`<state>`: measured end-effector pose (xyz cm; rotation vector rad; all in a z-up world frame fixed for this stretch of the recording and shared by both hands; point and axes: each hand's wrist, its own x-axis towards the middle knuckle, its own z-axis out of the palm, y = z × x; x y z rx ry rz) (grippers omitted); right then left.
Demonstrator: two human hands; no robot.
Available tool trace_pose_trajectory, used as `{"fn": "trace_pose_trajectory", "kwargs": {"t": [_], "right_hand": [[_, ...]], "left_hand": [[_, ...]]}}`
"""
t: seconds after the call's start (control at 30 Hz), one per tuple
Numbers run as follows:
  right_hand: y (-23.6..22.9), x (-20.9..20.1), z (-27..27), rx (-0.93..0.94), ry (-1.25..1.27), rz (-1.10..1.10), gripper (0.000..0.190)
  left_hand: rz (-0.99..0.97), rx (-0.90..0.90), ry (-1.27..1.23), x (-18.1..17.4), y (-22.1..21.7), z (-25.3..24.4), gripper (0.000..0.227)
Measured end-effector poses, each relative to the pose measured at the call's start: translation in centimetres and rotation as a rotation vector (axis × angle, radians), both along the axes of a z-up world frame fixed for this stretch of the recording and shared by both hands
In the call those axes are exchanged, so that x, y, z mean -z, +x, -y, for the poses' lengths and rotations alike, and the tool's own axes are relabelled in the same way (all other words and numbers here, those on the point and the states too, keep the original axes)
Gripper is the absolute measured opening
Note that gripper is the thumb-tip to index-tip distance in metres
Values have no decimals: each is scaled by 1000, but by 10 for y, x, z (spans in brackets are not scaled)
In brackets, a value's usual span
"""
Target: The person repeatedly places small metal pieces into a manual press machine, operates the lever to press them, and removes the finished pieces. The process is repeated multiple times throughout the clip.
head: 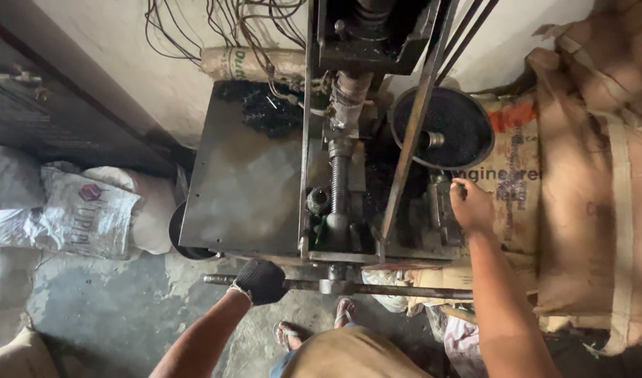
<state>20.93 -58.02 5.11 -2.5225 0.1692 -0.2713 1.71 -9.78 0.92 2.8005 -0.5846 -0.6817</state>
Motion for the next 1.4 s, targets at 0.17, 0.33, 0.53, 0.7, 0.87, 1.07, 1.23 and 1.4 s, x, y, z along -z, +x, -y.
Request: {"fn": "trace_pose_trajectory", "kwargs": {"t": [0.17, 0.33, 0.53, 0.7, 0.87, 1.07, 1.23, 1.4], "right_hand": [[-3, -7, -4, 17, 8, 20, 33], [-6, -15, -8, 25, 22, -35, 34], [-4, -14, -8, 13, 5, -10, 35], [-1, -1, -1, 2, -31, 71, 32], [2, 6, 1, -11, 33, 83, 31], [-6, -9, -4, -29, -37, 84, 31], [-6, -19, -11, 42, 63, -29, 35], [-12, -24, -14, -22, -11, 132, 33]], "left_hand": [[9, 26, 1, -2, 0, -2, 38], [0, 15, 19, 0, -1, -1, 38], [-19, 12, 39, -1, 2, 0, 37], [32, 31, 17, -3, 1, 0, 41], [43, 69, 0, -8, 1, -3, 40], [30, 26, -28, -4, -1, -4, 38], [103, 22, -73, 1, -4, -6, 31], [92, -6, -52, 1, -4, -5, 33]]}}
